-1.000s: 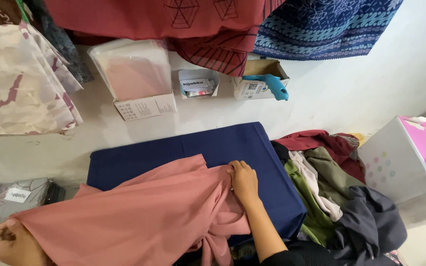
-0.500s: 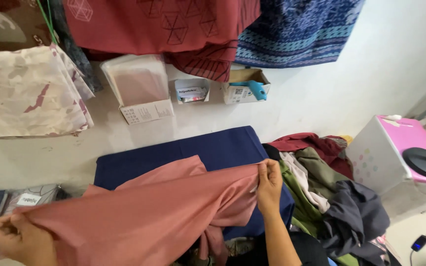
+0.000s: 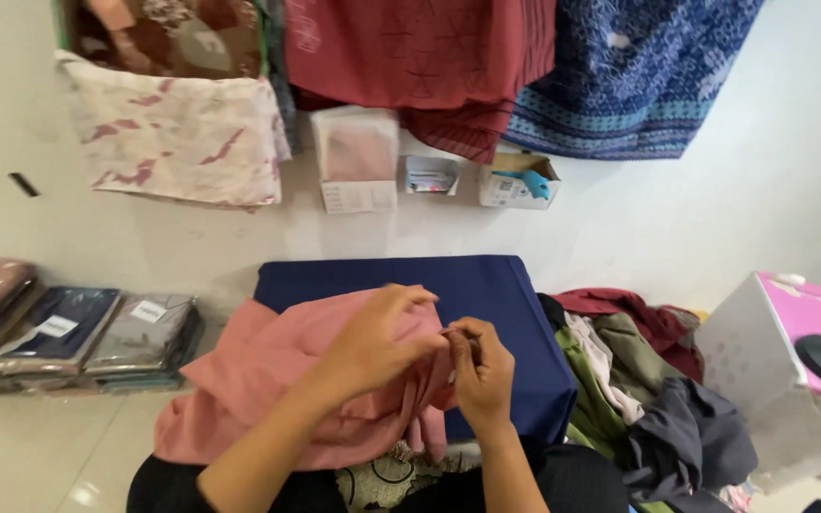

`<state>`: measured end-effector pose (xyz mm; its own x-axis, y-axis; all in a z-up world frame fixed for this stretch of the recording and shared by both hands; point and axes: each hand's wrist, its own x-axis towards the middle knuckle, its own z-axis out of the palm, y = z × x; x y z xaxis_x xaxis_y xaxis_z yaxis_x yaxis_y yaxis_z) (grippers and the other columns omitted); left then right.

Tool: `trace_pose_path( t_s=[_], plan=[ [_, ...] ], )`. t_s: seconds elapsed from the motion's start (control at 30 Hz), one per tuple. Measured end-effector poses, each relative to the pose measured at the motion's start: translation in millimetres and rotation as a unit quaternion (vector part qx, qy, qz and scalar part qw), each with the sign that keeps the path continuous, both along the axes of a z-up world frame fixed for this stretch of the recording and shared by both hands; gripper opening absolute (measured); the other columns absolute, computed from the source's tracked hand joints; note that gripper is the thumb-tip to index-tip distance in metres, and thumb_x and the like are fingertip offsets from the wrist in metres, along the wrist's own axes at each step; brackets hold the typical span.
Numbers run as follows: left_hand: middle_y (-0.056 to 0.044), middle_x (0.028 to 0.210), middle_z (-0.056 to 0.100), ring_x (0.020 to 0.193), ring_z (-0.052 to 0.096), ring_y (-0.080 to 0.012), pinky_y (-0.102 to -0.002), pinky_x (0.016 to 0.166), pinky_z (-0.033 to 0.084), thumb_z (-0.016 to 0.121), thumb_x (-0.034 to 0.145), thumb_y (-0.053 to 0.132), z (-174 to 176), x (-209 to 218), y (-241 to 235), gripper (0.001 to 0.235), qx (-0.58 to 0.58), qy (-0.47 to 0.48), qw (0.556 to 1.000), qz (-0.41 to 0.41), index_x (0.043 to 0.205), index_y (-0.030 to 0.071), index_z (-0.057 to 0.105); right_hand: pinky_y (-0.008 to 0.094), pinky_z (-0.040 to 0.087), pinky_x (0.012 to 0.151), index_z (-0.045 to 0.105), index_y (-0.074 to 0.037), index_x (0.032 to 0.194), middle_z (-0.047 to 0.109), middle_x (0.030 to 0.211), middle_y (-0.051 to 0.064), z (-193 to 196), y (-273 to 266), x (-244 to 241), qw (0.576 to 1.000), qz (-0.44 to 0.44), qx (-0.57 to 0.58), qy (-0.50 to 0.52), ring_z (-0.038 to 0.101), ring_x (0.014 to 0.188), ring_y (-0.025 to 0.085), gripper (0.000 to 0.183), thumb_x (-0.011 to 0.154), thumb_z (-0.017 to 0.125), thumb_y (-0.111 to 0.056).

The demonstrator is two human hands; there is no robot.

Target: The person unfolds a pink garment on a blue surface, smooths it out, and uses a lint roller to clean the fabric. They then fold the garment neatly and place it on the surface.

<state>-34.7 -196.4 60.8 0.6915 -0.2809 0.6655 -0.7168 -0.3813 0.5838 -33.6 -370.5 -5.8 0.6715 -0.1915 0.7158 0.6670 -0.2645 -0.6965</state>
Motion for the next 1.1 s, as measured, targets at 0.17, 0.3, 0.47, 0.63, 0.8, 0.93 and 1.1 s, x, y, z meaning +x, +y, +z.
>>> trace_pose_path(
  t_s=[0.17,0.3,0.47,0.63,0.8,0.93,1.1],
  plan=[
    [-0.010,0.086,0.077,0.090,0.074,-0.0358,-0.045,0.082,0.057,0.070,0.091,0.046,8,1,-10,0.032,0.126,0.085,0.988,-0.025,0.101,0.015,0.071,0.035,0.059,0.057,0.071,-0.009,0.104,0.076,0.082,0.010,1,-6,-10,1.000,0.029,-0.007,-0.002,0.073,0.062,0.020,0.011,0.101,0.063,-0.014],
    [-0.004,0.078,0.078,0.080,0.077,-0.0262,-0.037,0.076,0.059,0.073,0.091,0.039,14,4,-3,0.018,0.098,0.084,0.992,-0.010,0.087,0.022,0.079,0.038,0.057,0.058,0.057,-0.009,0.124,0.075,0.087,0.012,10,-13,-23,0.998,0.024,-0.051,-0.026,0.071,0.065,0.027,0.027,0.100,0.064,-0.013],
    [-0.005,0.082,0.076,0.085,0.075,-0.0288,-0.039,0.079,0.059,0.062,0.099,0.043,39,4,6,0.024,0.101,0.043,0.994,0.010,0.095,0.023,0.074,0.043,0.057,0.076,0.054,-0.007,0.118,0.069,0.097,0.016,-34,14,-16,0.994,0.004,-0.073,-0.079,0.072,0.086,0.037,0.041,0.089,0.079,-0.020],
    [-0.008,0.085,0.072,0.087,0.073,-0.0317,-0.040,0.080,0.059,0.060,0.103,0.034,81,-9,27,0.019,0.148,-0.122,0.981,0.017,0.098,0.018,0.069,0.034,0.054,0.075,0.066,-0.013,0.092,0.063,0.080,0.002,-35,38,-22,0.983,0.029,-0.116,-0.141,0.066,0.074,0.029,0.016,0.092,0.062,0.003],
    [-0.006,0.089,0.069,0.088,0.072,-0.0312,-0.039,0.078,0.059,0.064,0.102,0.025,98,-11,57,0.011,0.199,-0.273,0.939,0.070,0.100,0.015,0.068,0.041,0.052,0.078,0.073,-0.014,0.125,0.060,0.091,0.008,-68,56,11,0.989,0.083,-0.124,0.001,0.062,0.087,0.028,0.032,0.094,0.072,-0.025],
    [-0.005,0.085,0.066,0.083,0.071,-0.0311,-0.039,0.076,0.058,0.066,0.101,0.021,109,-36,73,0.005,0.215,-0.293,0.925,0.108,0.100,0.017,0.067,0.042,0.046,0.094,0.076,-0.019,0.127,0.051,0.102,0.008,-68,83,24,0.978,0.182,-0.094,0.026,0.051,0.100,0.024,0.031,0.098,0.070,-0.031],
    [-0.002,0.085,0.063,0.081,0.070,-0.0287,-0.038,0.071,0.057,0.066,0.101,0.018,109,-49,103,0.005,0.203,-0.310,0.912,0.173,0.102,0.022,0.069,0.027,0.052,0.081,0.079,-0.011,0.097,0.071,0.084,-0.004,7,89,-21,0.914,0.388,0.045,0.110,0.059,0.081,0.008,0.013,0.086,0.086,-0.010]
  ],
)
